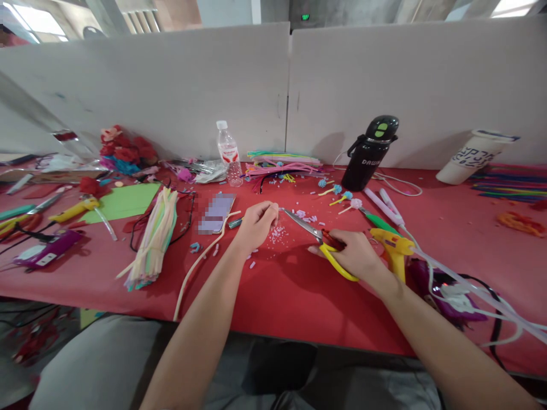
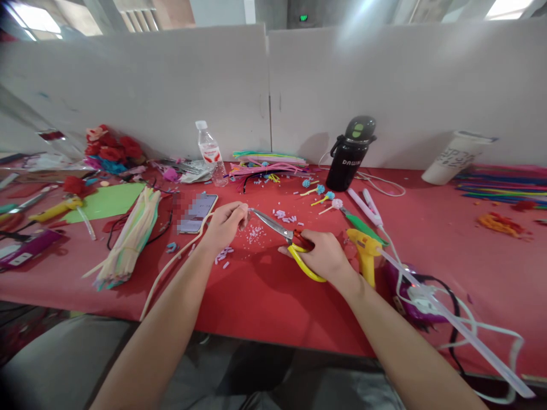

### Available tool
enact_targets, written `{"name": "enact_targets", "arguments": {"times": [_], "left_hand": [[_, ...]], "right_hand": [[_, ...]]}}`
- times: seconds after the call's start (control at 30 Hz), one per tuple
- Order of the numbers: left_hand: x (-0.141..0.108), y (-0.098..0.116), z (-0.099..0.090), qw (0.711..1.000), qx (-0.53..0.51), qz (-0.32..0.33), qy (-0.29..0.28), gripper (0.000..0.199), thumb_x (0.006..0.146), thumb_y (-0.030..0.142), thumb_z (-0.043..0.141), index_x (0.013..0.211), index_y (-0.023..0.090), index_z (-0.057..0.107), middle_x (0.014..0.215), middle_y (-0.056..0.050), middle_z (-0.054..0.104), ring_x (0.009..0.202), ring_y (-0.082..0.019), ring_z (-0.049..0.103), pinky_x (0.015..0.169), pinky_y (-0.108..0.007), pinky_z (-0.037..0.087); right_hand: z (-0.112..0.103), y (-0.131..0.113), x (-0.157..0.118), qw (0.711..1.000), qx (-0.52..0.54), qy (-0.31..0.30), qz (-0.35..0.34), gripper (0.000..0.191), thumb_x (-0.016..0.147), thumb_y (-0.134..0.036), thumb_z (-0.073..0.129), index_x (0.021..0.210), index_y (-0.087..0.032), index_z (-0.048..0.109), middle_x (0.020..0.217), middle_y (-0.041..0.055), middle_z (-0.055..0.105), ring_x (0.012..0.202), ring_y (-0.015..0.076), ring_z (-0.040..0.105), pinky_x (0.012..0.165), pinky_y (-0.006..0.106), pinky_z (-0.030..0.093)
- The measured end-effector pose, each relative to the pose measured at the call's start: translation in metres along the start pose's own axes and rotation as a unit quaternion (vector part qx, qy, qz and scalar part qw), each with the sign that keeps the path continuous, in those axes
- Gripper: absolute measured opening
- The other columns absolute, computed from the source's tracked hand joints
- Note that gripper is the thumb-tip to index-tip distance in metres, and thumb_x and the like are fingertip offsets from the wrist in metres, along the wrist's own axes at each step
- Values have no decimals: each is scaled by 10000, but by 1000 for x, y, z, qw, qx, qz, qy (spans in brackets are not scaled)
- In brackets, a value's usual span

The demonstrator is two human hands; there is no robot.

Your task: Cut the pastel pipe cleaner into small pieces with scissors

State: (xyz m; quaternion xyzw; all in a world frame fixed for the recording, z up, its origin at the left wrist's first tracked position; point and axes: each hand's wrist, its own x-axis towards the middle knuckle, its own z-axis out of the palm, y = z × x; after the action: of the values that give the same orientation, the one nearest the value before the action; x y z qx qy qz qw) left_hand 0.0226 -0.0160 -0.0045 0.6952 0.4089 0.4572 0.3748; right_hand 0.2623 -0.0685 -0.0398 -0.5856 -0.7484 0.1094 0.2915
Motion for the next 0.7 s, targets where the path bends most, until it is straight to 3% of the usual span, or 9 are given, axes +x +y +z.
{"name": "enact_targets", "arguments": {"times": [0.7], "left_hand": [[0,-4,1,1000,6,-12,8,388,937,370,405,601,180,445,556,23,461,537,-112,430,549,-255,331]], "right_hand": [[0,0,-1,1000,-1,-8,9,497,713,-566,670,585,-200,361,499,-53,386,496,96,257,467,230,226]]}}
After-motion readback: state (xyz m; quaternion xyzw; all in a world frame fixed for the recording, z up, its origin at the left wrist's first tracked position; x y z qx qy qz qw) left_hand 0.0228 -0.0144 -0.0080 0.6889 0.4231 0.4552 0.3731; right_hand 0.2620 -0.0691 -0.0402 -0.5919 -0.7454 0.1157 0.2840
